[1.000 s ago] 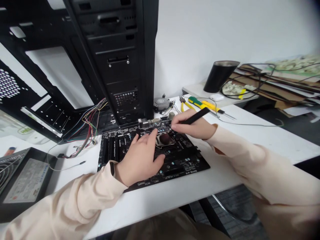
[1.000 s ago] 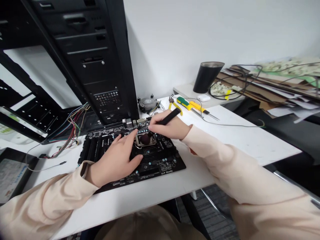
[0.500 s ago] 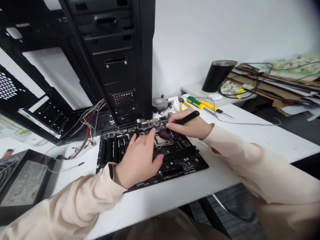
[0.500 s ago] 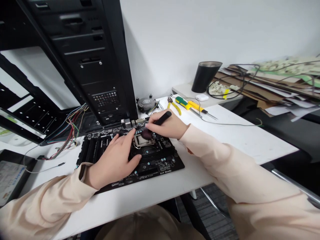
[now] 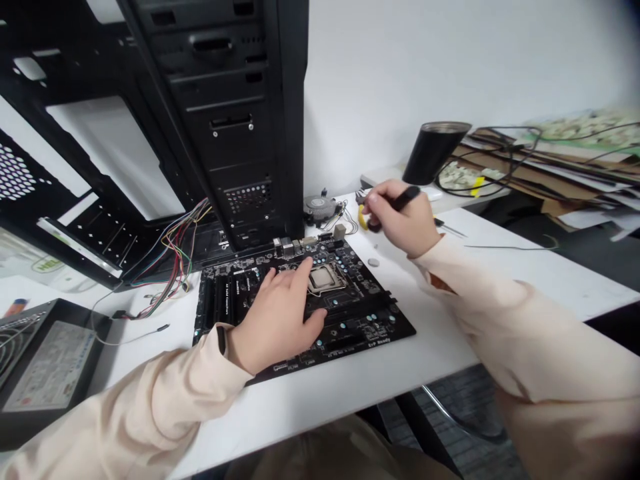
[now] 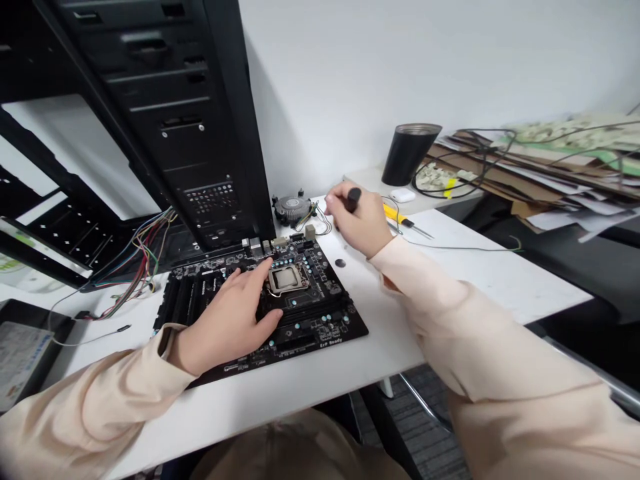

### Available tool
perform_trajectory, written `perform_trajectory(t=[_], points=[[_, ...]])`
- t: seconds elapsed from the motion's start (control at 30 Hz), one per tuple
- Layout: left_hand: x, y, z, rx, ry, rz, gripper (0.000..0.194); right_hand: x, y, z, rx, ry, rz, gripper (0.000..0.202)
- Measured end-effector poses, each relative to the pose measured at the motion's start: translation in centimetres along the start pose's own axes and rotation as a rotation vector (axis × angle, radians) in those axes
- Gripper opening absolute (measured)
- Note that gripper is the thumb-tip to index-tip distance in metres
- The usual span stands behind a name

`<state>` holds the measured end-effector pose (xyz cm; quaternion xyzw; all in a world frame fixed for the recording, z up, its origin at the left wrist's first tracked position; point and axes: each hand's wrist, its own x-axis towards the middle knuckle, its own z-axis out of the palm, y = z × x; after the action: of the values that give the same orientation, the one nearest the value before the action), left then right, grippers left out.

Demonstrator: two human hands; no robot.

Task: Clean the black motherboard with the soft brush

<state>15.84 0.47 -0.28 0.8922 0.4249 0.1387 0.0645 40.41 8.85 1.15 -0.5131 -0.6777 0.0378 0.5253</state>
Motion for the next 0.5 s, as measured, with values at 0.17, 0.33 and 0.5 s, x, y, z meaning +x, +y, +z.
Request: perform_trajectory(t=[0.17, 0.33, 0.5], points=[[0.0, 0.0, 0.0, -0.01, 0.003, 0.005, 0.07, 1.0, 0.8, -0.8, -0.525, -0.205, 0.107, 0.023], [0.0, 0.2, -0.3, -0.023, -0.011, 0.005, 0.059, 1.5, 1.6, -1.2, -0.659, -0.387, 0.176, 0.033], [0.1, 0.4, -0.5, -0.032, -0.02, 0.005, 0.03, 1.6, 2.3, -1.3, -0.713, -0.576, 0.168, 0.027]])
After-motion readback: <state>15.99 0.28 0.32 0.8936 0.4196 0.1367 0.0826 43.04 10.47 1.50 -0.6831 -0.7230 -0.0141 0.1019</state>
